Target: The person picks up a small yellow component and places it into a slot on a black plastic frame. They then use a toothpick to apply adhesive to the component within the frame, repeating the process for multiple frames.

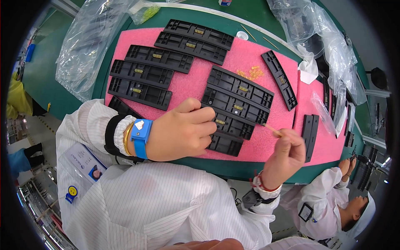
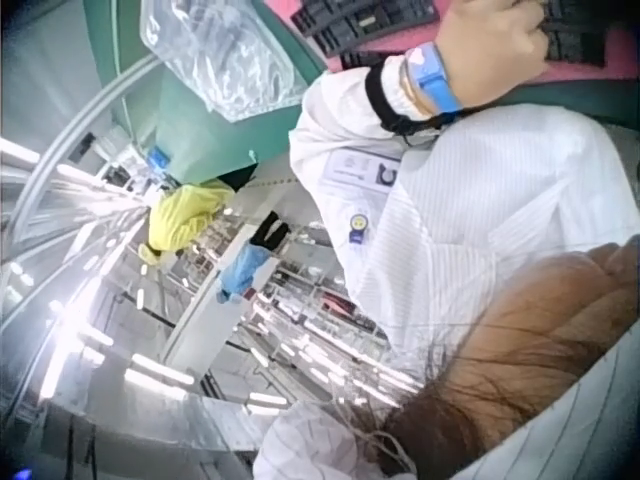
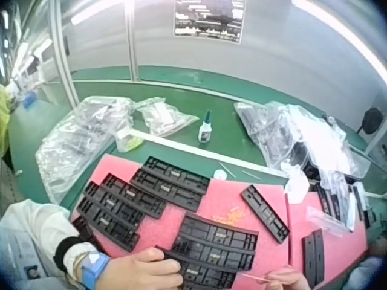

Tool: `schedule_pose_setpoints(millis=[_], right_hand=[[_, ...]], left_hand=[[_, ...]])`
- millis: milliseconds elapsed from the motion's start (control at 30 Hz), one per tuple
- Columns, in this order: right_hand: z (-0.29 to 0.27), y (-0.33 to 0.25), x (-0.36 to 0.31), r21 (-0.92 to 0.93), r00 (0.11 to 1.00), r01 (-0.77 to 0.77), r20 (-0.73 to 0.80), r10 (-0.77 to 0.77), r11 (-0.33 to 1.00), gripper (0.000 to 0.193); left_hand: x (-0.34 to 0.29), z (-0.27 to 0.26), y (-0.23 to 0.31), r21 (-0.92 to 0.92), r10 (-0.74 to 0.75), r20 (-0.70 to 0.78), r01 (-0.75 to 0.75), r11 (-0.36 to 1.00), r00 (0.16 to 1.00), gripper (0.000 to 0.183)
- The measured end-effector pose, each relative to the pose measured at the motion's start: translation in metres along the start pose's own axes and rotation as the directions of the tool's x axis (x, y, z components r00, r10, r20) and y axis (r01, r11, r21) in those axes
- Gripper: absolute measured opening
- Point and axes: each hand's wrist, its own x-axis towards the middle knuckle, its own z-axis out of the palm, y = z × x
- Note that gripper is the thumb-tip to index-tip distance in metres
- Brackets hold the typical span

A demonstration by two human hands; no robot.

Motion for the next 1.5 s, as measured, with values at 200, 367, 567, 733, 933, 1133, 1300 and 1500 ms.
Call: schedule_pose_setpoints(millis=[200, 367, 567, 733, 933, 1133, 1300, 1500], right_hand=[[0.015, -0.013, 0.083, -0.246, 0.998, 0.041, 0.056, -0.028, 0.968, 0.008], [0.046, 0.025, 0.139, -0.427, 0.976, 0.213, 0.127, -0.175, 0.879, 0.015], [0.086, 0.038, 0.174, -0.558, 0.939, 0.33, 0.273, -0.208, 0.761, 0.018], [0.105, 0.051, 0.19, -0.602, 0.897, 0.431, 0.366, -0.248, 0.672, 0.018], [0.115, 0.061, 0.195, -0.63, 0.885, 0.458, 0.391, -0.253, 0.627, 0.019], [0.117, 0.066, 0.197, -0.646, 0.876, 0.477, 0.406, -0.26, 0.596, 0.02], [0.117, 0.066, 0.196, -0.645, 0.875, 0.479, 0.405, -0.264, 0.595, 0.02], [0.117, 0.067, 0.195, -0.661, 0.877, 0.477, 0.402, -0.264, 0.579, 0.019]], left_hand=[[0.008, -0.015, -0.011, -0.164, -0.168, -0.047, 0.158, 0.974, 0.985, 0.044], [0.007, -0.01, -0.016, -0.182, -0.256, -0.117, 0.232, 0.955, 0.96, 0.06], [0.007, -0.008, -0.016, -0.196, -0.255, -0.055, 0.24, 0.951, 0.965, 0.064], [0.008, -0.008, -0.017, -0.202, -0.267, -0.049, 0.252, 0.946, 0.962, 0.061], [0.009, -0.008, -0.017, -0.208, -0.281, -0.042, 0.267, 0.941, 0.959, 0.058], [0.011, -0.009, -0.018, -0.2, -0.287, -0.044, 0.273, 0.941, 0.957, 0.056], [0.011, -0.009, -0.017, -0.204, -0.287, -0.049, 0.272, 0.941, 0.957, 0.056], [0.01, -0.009, -0.015, -0.205, -0.29, -0.045, 0.275, 0.939, 0.956, 0.056]])
